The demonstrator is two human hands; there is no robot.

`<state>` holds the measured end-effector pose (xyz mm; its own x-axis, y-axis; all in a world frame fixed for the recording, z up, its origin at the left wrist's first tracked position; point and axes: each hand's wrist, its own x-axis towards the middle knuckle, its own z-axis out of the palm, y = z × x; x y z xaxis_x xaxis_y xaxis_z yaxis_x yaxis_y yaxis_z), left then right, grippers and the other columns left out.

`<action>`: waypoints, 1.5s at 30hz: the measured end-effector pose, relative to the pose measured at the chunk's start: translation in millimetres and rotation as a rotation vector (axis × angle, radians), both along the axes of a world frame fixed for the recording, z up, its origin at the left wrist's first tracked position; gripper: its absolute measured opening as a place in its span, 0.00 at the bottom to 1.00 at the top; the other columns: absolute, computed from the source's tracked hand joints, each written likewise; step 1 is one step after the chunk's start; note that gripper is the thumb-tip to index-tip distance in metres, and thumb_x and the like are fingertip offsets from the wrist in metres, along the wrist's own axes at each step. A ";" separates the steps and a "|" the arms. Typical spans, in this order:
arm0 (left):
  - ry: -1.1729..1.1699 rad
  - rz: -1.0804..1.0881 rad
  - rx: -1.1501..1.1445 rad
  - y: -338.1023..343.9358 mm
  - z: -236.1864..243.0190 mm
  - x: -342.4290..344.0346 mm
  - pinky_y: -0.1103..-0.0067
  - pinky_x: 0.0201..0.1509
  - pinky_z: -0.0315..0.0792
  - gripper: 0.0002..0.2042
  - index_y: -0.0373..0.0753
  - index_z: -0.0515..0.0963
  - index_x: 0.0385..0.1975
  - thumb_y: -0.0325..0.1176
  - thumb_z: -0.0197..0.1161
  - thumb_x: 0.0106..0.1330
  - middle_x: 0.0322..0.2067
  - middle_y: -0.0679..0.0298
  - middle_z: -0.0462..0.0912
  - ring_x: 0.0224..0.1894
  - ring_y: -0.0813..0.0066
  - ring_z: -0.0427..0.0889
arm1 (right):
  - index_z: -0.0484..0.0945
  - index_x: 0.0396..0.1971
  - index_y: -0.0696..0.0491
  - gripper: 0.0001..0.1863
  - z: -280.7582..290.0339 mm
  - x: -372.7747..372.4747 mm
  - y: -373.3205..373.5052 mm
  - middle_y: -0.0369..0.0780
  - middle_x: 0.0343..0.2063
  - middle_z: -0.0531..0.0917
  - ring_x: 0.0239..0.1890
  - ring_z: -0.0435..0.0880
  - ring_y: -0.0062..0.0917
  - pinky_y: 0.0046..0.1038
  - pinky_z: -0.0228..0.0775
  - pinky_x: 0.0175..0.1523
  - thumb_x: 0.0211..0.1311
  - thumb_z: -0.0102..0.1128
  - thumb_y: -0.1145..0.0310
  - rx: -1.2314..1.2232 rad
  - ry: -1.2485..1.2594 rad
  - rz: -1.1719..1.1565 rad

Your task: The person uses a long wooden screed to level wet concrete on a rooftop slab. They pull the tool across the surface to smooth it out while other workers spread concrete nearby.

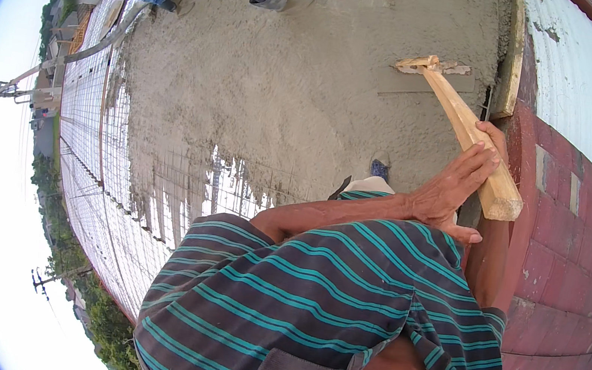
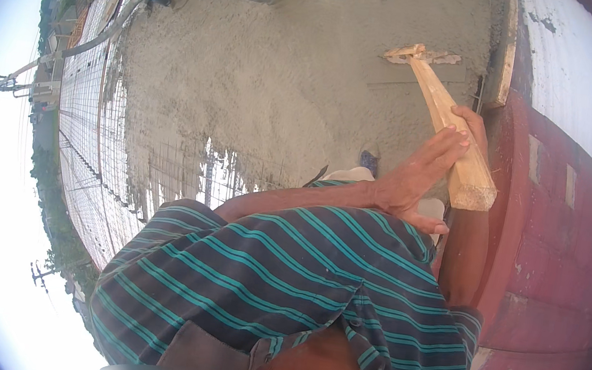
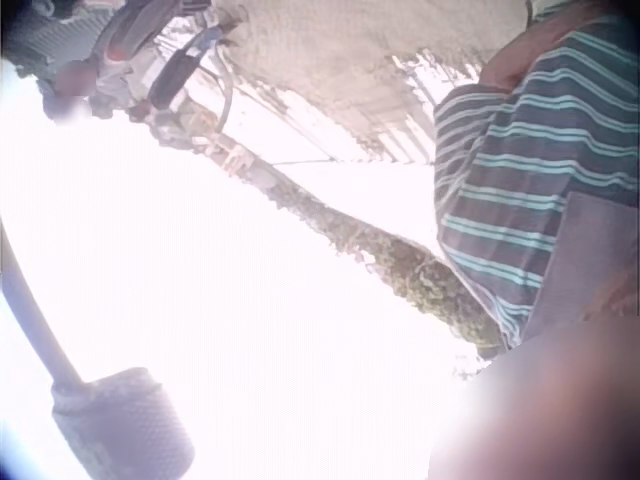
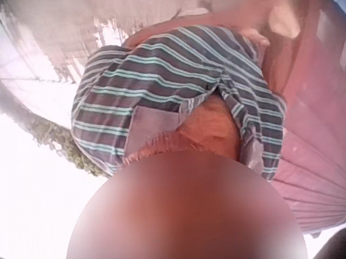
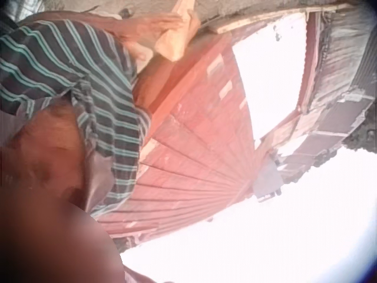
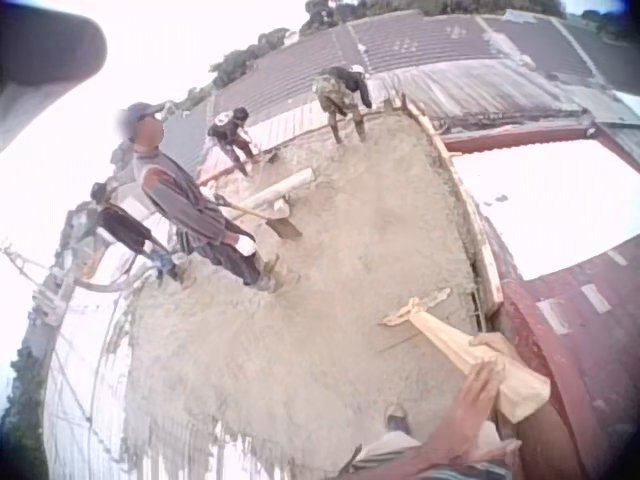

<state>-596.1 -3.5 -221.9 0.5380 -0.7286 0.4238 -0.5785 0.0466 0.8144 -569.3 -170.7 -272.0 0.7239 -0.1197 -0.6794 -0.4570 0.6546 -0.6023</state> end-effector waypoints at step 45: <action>0.338 0.144 0.033 106.0 107.2 185.4 0.54 0.69 0.64 0.34 0.38 0.68 0.52 0.61 0.66 0.58 0.54 0.46 0.76 0.65 0.46 0.71 | 0.74 0.55 0.63 0.26 -192.8 100.7 19.6 0.47 0.27 0.84 0.21 0.76 0.22 0.27 0.68 0.26 0.64 0.56 0.60 -0.145 -0.154 0.422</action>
<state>-410.7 102.5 -114.7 0.7415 -0.6457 0.1822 -0.2748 -0.0446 0.9605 -468.6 -151.1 -464.7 0.8207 0.1203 -0.5585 -0.5632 0.3349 -0.7554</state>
